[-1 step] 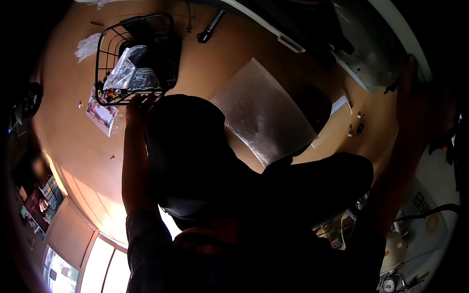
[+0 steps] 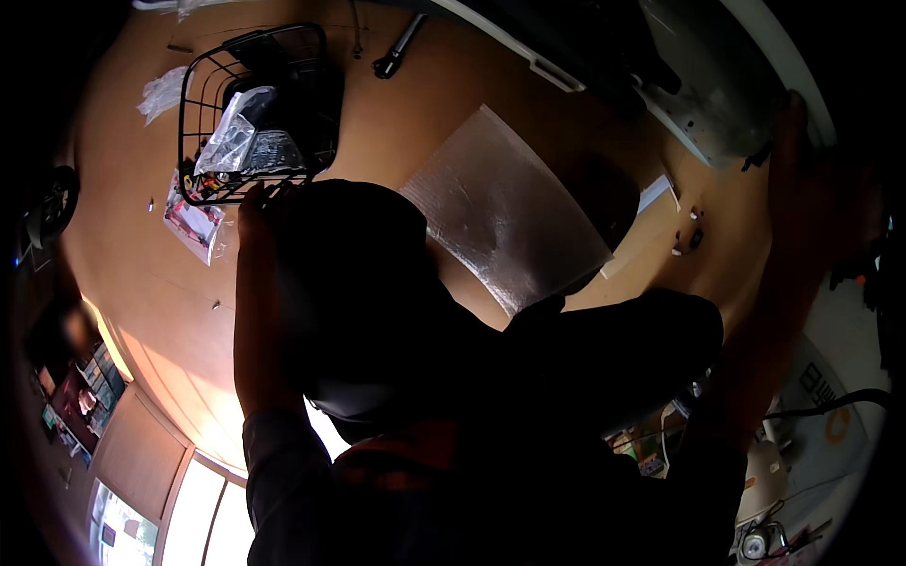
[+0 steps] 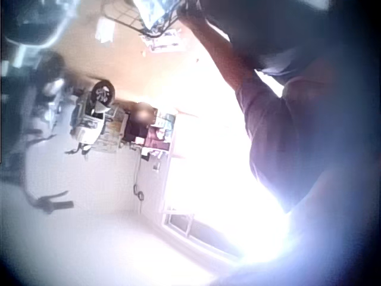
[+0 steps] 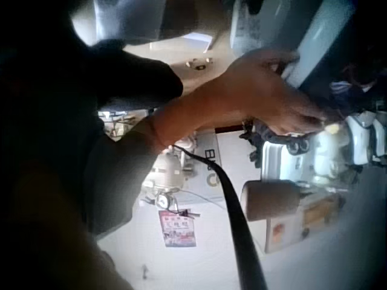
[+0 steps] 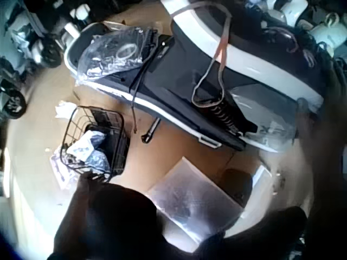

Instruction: The person unpacks a plastic part and installs it into the seat compartment of an electric scooter. They then retrieve a socket wrench and use it to tighten bolts securing the part within the scooter's internal wiring area.

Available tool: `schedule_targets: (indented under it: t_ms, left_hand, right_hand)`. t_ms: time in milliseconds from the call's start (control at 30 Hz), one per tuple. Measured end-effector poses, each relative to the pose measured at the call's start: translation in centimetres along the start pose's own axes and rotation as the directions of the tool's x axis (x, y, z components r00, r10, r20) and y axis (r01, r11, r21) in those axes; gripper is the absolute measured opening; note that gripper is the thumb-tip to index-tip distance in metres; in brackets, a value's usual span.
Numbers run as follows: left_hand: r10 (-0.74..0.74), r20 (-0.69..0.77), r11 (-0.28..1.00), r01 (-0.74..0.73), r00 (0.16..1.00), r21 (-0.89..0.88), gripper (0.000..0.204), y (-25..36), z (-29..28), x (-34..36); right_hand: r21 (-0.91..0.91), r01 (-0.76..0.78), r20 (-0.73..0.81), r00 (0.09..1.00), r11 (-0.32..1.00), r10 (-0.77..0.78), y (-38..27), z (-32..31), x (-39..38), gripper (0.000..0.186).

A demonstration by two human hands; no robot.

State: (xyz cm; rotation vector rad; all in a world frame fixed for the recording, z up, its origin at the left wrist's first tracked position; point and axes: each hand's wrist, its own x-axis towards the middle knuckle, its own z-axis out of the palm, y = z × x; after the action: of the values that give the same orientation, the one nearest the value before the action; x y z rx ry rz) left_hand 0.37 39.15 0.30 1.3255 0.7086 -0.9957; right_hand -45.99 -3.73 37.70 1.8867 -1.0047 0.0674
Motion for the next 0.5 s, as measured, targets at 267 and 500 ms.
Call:
schedule_targets:
  t_ms: [267,500]
  left_hand:
    - [0.569,-0.268,0.817,-0.495,0.778,0.297,0.046,3.9,-0.1,-10.5]
    - [0.629,0.697,0.651,-0.723,0.344,-0.231,0.052,6.2,20.1,-29.2]
  right_hand:
    - [0.908,0.181,-0.187,0.982,0.377,-0.021,-7.2,0.0,-9.6,0.044]
    - [0.796,-0.076,0.526,0.576,0.6,-0.626,-18.4,6.4,-24.2,0.073]
